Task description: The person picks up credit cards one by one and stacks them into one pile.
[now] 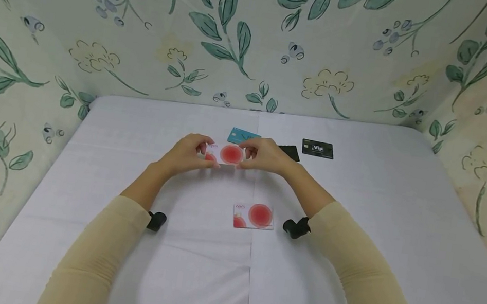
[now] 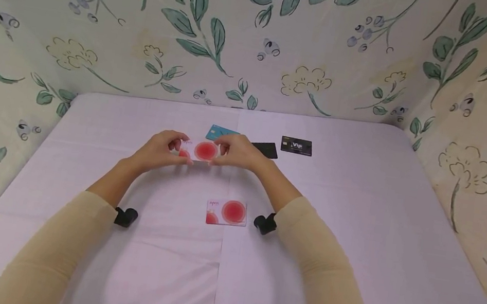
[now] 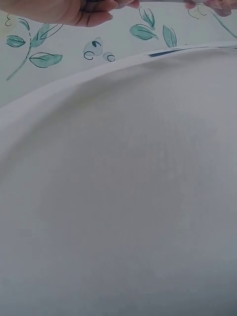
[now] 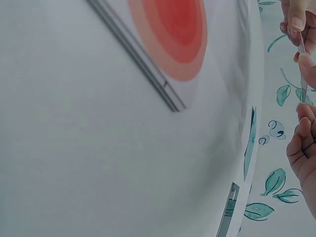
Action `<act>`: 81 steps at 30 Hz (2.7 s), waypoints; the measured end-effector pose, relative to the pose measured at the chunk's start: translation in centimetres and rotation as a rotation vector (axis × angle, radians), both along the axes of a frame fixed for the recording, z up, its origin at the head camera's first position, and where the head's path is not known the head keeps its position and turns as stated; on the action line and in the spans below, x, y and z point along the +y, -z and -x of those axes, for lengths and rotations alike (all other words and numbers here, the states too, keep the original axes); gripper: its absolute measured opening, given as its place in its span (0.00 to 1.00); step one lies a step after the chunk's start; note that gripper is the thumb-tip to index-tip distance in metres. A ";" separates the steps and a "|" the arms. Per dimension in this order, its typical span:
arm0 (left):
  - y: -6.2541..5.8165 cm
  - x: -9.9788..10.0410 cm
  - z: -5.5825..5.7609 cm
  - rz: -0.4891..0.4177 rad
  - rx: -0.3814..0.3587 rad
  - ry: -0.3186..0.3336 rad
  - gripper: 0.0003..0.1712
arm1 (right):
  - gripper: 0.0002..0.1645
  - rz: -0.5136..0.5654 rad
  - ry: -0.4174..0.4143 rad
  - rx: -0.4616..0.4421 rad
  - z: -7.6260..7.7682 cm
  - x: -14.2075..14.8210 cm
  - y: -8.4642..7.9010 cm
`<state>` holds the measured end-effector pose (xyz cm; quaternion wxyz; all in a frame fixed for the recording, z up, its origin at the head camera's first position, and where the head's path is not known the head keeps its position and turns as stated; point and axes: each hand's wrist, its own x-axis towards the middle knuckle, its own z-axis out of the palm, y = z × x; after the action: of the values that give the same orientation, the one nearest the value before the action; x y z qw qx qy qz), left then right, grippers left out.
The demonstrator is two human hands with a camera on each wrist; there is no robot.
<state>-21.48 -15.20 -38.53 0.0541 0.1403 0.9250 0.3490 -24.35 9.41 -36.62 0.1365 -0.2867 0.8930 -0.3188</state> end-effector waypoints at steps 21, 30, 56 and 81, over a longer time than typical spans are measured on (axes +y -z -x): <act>-0.4 1.0 -0.8 -0.006 0.075 0.053 0.38 | 0.32 0.042 -0.043 0.080 -1.1 1.6 -0.5; -0.7 1.3 -1.2 -0.005 0.107 0.057 0.36 | 0.32 0.039 -0.070 0.105 -1.5 2.1 -1.1; -2.6 3.0 -3.3 -0.012 0.189 0.093 0.36 | 0.32 0.039 -0.057 0.147 -3.6 3.9 -3.2; -4.3 4.6 -6.8 -0.030 0.323 0.149 0.35 | 0.31 0.073 -0.053 0.240 -7.5 6.2 -4.9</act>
<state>-14.65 -10.62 -34.25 -0.0717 0.2634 0.9035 0.3305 -16.84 15.59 -31.70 0.0264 -0.3513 0.8828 -0.3106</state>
